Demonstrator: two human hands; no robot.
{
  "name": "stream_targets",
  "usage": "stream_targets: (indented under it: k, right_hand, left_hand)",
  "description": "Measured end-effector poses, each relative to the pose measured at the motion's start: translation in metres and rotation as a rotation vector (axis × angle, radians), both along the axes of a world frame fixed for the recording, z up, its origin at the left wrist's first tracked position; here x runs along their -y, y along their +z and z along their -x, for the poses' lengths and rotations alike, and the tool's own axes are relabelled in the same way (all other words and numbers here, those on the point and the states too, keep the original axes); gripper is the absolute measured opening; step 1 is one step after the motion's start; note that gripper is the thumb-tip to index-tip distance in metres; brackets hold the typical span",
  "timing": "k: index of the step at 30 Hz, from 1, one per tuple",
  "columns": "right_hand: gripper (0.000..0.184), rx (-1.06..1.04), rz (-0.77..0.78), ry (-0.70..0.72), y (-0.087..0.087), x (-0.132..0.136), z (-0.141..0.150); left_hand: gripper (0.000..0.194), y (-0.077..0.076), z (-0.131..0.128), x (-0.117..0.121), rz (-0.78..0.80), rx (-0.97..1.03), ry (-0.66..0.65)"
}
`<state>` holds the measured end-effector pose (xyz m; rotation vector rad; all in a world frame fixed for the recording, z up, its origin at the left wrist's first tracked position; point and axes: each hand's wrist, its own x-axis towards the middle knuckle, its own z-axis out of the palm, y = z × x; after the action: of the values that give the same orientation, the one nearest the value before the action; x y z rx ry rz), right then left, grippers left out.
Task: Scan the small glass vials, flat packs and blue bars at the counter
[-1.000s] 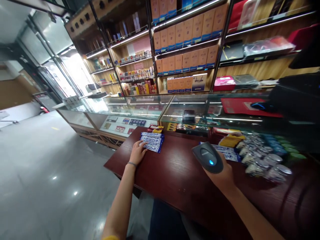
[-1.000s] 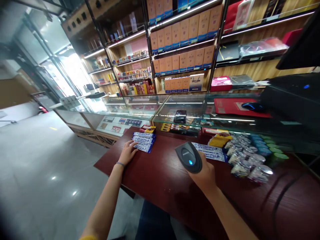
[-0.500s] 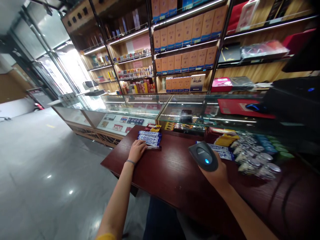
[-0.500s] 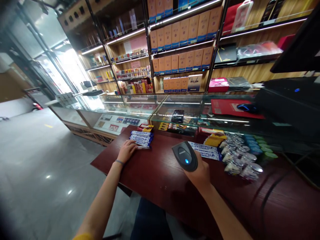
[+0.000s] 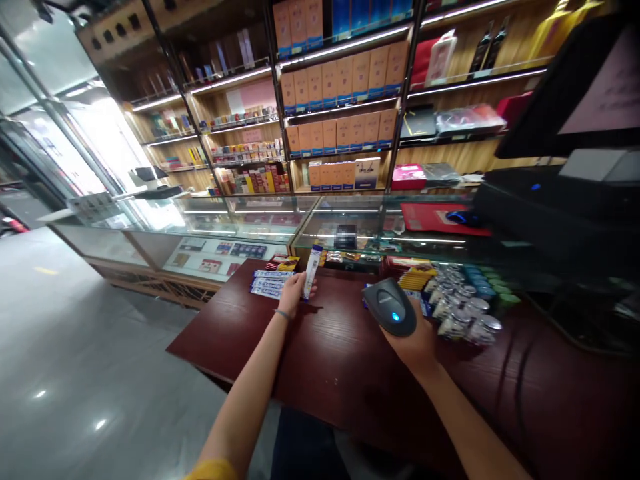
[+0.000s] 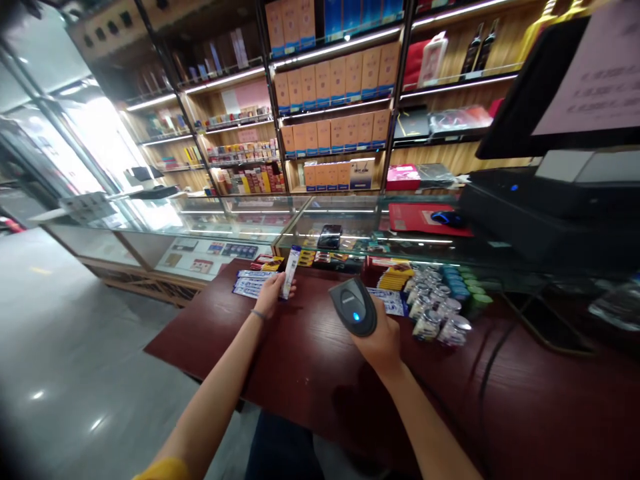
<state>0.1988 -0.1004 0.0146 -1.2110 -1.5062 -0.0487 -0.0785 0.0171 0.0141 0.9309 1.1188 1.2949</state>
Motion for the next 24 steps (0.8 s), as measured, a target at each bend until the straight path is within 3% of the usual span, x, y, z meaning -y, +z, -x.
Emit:
stream_targets:
  k: [3, 7, 14, 19, 24]
  right_hand:
    - [0.055, 0.055, 0.135, 0.022, 0.011, 0.001, -0.004]
    - [0.056, 0.162, 0.273, 0.033, 0.021, 0.002, -0.002]
    - [0.023, 0.309, 0.305, 0.104, 0.019, 0.002, 0.005]
    - [0.035, 0.252, 0.255, 0.055, 0.018, 0.002, 0.005]
    - [0.04, 0.204, 0.302, -0.018, 0.021, 0.001, -0.004]
  left_hand:
    - [0.029, -0.004, -0.025, -0.003, 0.051, 0.188, -0.047]
    - [0.028, -0.011, -0.03, 0.001, 0.11, 0.252, -0.089]
    - [0.029, -0.019, -0.022, 0.002, 0.101, 0.211, -0.05]
    - [0.025, -0.017, -0.024, 0.004, 0.111, 0.259, -0.08]
    - [0.025, -0.014, -0.024, 0.009, 0.087, 0.319, -0.14]
